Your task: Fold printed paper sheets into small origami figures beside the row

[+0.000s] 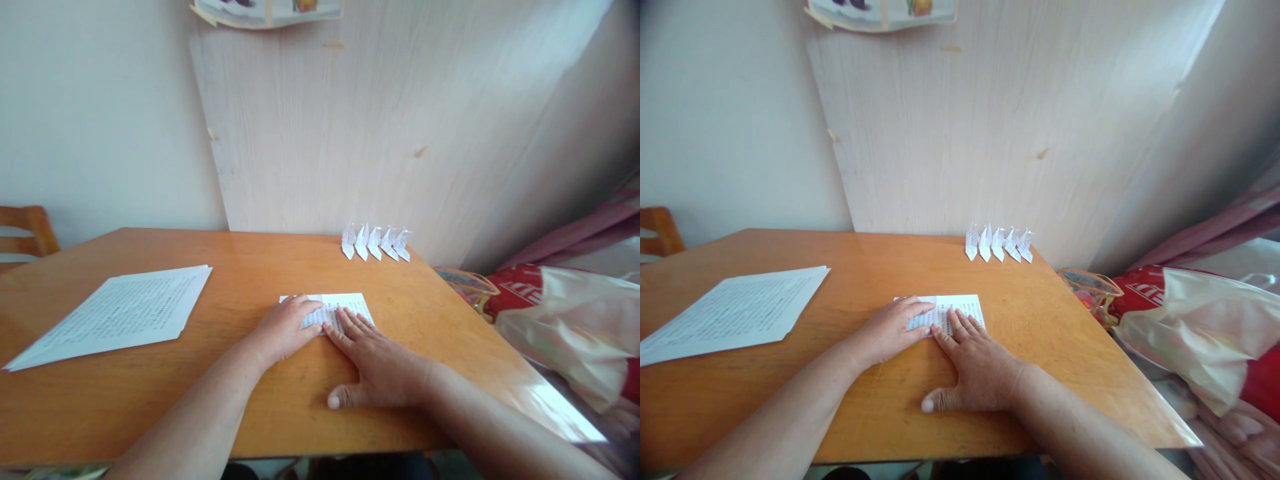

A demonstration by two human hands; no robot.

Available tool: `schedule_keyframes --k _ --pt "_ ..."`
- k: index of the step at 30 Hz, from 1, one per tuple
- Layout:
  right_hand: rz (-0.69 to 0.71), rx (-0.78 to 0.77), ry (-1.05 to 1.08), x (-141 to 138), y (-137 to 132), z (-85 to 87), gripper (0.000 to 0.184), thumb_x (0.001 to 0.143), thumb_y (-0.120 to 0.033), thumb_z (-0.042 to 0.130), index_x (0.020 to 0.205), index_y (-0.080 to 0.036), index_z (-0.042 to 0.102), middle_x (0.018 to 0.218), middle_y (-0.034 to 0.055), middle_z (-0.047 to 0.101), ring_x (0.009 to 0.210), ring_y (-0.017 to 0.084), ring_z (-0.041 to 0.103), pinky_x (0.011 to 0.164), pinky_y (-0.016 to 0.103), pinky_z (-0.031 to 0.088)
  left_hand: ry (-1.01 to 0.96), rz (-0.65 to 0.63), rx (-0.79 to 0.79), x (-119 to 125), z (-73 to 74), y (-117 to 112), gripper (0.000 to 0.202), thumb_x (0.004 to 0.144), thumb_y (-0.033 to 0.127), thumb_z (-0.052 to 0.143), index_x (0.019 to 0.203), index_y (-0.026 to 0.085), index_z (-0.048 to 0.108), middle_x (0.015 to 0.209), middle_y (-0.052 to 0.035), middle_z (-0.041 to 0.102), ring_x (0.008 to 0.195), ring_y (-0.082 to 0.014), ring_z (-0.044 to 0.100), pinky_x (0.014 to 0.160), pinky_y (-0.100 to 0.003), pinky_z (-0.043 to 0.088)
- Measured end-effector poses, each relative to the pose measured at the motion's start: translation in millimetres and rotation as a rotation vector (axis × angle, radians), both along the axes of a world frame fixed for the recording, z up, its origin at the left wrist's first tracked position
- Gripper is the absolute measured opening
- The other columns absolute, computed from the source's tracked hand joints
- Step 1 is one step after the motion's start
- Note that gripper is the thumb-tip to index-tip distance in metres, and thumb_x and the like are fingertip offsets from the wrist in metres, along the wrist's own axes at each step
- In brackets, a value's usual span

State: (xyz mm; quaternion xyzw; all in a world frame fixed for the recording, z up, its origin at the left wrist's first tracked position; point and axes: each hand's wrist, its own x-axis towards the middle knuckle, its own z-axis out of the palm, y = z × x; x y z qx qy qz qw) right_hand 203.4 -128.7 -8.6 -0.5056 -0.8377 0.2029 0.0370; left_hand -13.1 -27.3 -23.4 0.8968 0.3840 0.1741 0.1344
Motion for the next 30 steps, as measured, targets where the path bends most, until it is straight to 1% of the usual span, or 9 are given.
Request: schedule_keyframes --k 3,7,15,20,25,27,30 --pt "0.0 0.016 -0.005 -1.1 -2.2 2.2 0.122 0.071 -0.087 0.056 0.16 -0.018 0.009 0.164 0.0172 -0.009 0.15 0.042 -0.006 0.123 0.056 0.009 -0.012 -0.01 -0.014 -0.5 -1.6 1.4 0.044 0.09 0.037 0.061 0.132 0.024 0.061 0.133 -0.0084 0.062 0.124 -0.0279 0.057 0.108 -0.04 0.041" --pt "-0.013 0.053 -0.022 1.5 -8.5 4.7 0.119 0.073 -0.087 0.052 0.16 -0.016 0.013 0.165 0.0189 0.0 0.151 0.041 0.001 0.123 0.055 0.009 -0.011 -0.009 -0.025 -0.6 -3.6 2.5 0.046 0.09 0.039 0.061 0.133 0.024 0.06 0.134 -0.0085 0.062 0.124 -0.028 0.057 0.107 -0.04 0.041" --pt "-0.083 0.143 -0.077 19.6 -25.7 6.1 0.111 0.079 -0.084 0.051 0.159 -0.013 0.021 0.163 0.0192 0.019 0.151 0.038 0.013 0.124 0.054 0.009 -0.003 -0.012 -0.013 -1.1 -4.8 5.0 0.047 0.088 0.036 0.061 0.133 0.022 0.061 0.134 -0.01 0.061 0.123 -0.0287 0.057 0.107 -0.041 0.042" --pt "-0.14 0.127 -0.119 30.0 -34.1 12.8 0.109 0.079 -0.084 0.05 0.158 -0.012 0.026 0.161 0.0192 0.024 0.15 0.039 0.016 0.122 0.057 0.012 -0.014 -0.011 -0.025 -1.2 -4.2 5.5 0.047 0.088 0.037 0.061 0.133 0.022 0.062 0.135 -0.0097 0.061 0.123 -0.0286 0.057 0.107 -0.041 0.041" --pt "-0.18 0.171 -0.145 44.6 -38.9 10.8 0.104 0.082 -0.081 0.049 0.157 -0.013 0.028 0.161 0.0184 0.027 0.15 0.039 0.017 0.122 0.058 0.011 -0.01 -0.007 -0.022 -1.7 -6.6 7.8 0.047 0.088 0.039 0.061 0.132 0.023 0.062 0.134 -0.0098 0.061 0.121 -0.029 0.058 0.106 -0.042 0.042" --pt "-0.189 0.195 -0.16 49.9 -38.8 9.4 0.099 0.084 -0.079 0.048 0.156 -0.012 0.032 0.16 0.0185 0.028 0.151 0.038 0.017 0.122 0.058 0.012 -0.009 -0.017 -0.008 -1.8 -7.7 9.0 0.047 0.088 0.039 0.061 0.132 0.023 0.062 0.133 -0.01 0.062 0.121 -0.029 0.058 0.105 -0.041 0.043" --pt "-0.264 0.265 -0.169 53.0 -34.8 9.0 0.088 0.091 -0.074 0.043 0.15 -0.009 0.044 0.159 0.021 0.03 0.15 0.036 0.02 0.122 0.057 0.017 -0.011 -0.034 0.006 -1.4 -8.4 9.8 0.047 0.088 0.038 0.062 0.132 0.022 0.062 0.131 -0.0097 0.063 0.12 -0.0283 0.059 0.105 -0.041 0.043"
